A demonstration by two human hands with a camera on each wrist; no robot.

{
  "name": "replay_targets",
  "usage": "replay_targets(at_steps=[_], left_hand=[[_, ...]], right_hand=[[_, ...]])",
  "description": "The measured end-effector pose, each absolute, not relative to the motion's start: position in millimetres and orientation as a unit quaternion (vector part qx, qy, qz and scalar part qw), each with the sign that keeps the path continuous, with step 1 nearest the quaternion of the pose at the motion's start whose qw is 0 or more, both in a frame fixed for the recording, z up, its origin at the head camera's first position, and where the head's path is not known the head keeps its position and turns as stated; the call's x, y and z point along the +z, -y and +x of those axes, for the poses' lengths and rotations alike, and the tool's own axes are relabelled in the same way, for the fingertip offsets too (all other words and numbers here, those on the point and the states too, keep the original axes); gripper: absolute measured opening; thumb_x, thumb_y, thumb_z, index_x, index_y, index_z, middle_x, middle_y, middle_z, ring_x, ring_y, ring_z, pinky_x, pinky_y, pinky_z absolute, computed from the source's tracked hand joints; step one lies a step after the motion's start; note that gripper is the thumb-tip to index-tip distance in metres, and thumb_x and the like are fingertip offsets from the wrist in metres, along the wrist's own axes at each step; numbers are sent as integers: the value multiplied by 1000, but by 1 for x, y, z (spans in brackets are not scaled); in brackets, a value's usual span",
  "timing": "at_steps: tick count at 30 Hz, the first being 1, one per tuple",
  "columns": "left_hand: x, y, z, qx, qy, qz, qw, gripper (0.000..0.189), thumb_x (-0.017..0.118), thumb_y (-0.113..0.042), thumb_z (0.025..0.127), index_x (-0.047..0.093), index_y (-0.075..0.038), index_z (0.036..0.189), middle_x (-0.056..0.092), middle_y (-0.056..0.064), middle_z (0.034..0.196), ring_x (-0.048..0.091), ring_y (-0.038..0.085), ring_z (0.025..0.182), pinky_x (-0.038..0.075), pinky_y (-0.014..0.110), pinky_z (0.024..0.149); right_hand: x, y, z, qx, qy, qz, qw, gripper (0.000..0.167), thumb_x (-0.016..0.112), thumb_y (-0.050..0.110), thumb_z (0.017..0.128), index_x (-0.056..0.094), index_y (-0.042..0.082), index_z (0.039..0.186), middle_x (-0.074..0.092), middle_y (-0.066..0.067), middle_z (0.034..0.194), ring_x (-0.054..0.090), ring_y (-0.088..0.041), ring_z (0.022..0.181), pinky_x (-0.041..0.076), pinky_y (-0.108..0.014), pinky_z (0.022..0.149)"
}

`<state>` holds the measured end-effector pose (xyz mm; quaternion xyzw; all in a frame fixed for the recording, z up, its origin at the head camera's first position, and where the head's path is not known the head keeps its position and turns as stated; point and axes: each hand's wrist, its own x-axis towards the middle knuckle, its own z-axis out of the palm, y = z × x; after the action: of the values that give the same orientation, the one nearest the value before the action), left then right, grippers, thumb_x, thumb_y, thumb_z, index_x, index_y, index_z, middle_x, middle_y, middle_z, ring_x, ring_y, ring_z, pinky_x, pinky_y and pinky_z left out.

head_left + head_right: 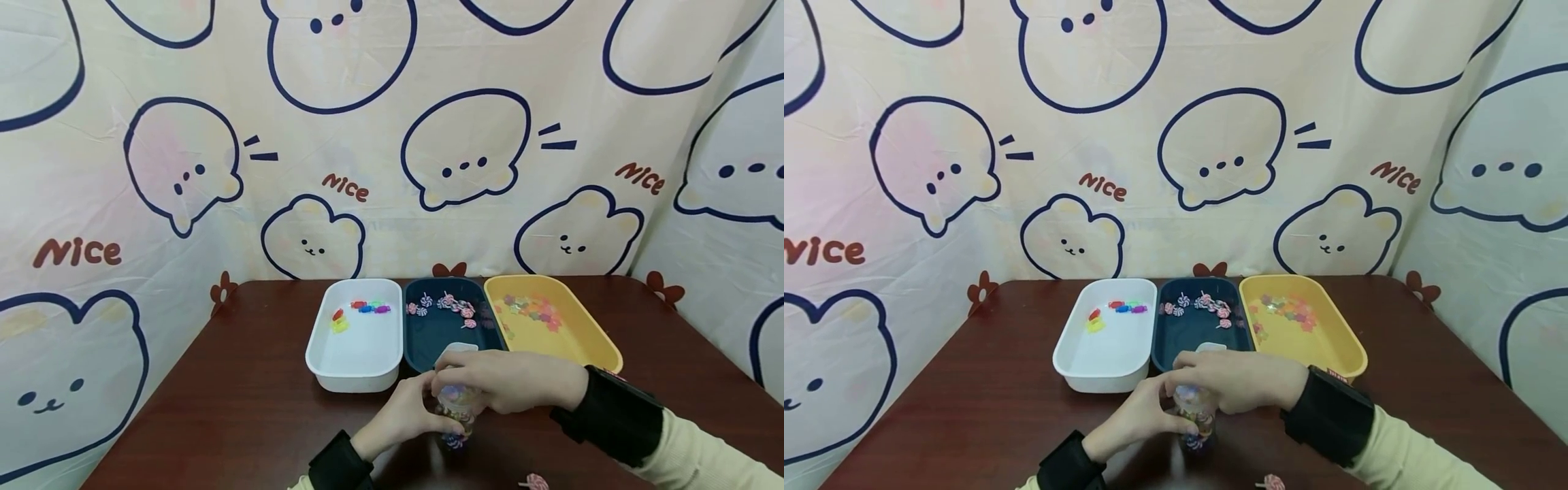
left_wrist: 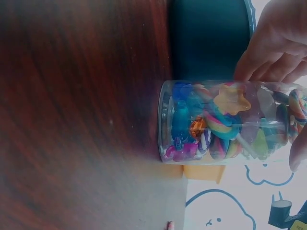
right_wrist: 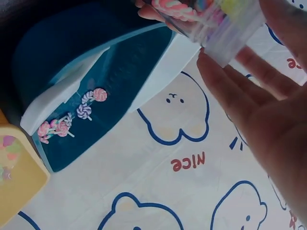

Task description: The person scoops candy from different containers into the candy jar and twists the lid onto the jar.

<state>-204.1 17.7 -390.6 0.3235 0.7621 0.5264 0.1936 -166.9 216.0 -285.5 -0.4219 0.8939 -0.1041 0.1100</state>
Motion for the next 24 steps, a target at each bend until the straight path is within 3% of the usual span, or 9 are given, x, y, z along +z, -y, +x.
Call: replay_targets(at_steps=[3, 5, 9, 12, 16, 21, 24], left_hand=[[-388, -17, -203, 528, -761, 324, 196, 54, 84, -9, 85, 61, -5, 134, 71, 11, 125, 66, 10, 104, 58, 25, 91], [-389, -17, -204, 527, -757, 332, 197, 54, 83, -12, 86, 60, -4, 134, 71, 11, 125, 66, 10, 104, 58, 26, 91], [-392, -15, -207, 517, -758, 346, 199, 57, 83, -23, 88, 59, -6, 137, 71, 8, 125, 62, 3, 102, 57, 22, 91], [-392, -15, -206, 523, -755, 346, 194, 58, 83, -20, 88, 58, -5, 138, 71, 9, 125, 62, 3, 101, 55, 19, 89], [-387, -16, -201, 536, -755, 326, 188, 57, 85, -8, 83, 61, -1, 134, 73, 14, 123, 68, 10, 102, 56, 21, 89], [-385, -17, -199, 530, -764, 318, 188, 56, 84, -5, 82, 62, -2, 133, 73, 13, 124, 70, 16, 106, 57, 22, 91], [-386, -17, -201, 524, -765, 325, 185, 55, 84, -7, 84, 61, -1, 133, 72, 15, 125, 69, 17, 108, 56, 21, 90]], right_hand=[[-284, -215, -167, -112, -891, -421, 128, 58, 75, -12, 83, 63, 23, 127, 56, -1, 133, 58, -14, 109, 59, -25, 92], [-284, -214, -168, -111, -895, -413, 130, 57, 76, -12, 82, 64, 23, 127, 57, -1, 132, 59, -13, 108, 59, -27, 92], [-284, -210, -167, -100, -913, -378, 113, 48, 80, 6, 86, 65, 22, 129, 61, -1, 121, 60, -11, 98, 61, -30, 88], [-286, -206, -165, -86, -933, -338, 93, 43, 80, 29, 90, 65, 18, 128, 63, -1, 109, 59, -9, 87, 61, -28, 81], [-292, -199, -163, -78, -956, -275, 63, 55, 74, 51, 89, 65, 6, 119, 65, -2, 92, 57, -11, 76, 60, -28, 73], [-296, -196, -161, -42, -972, -231, 22, 55, 67, 57, 90, 68, 3, 102, 61, -1, 76, 52, -13, 66, 51, -26, 61], [-292, -200, -162, -38, -967, -252, 19, 48, 70, 48, 91, 71, 3, 109, 63, -3, 86, 55, -13, 73, 54, -27, 66]])
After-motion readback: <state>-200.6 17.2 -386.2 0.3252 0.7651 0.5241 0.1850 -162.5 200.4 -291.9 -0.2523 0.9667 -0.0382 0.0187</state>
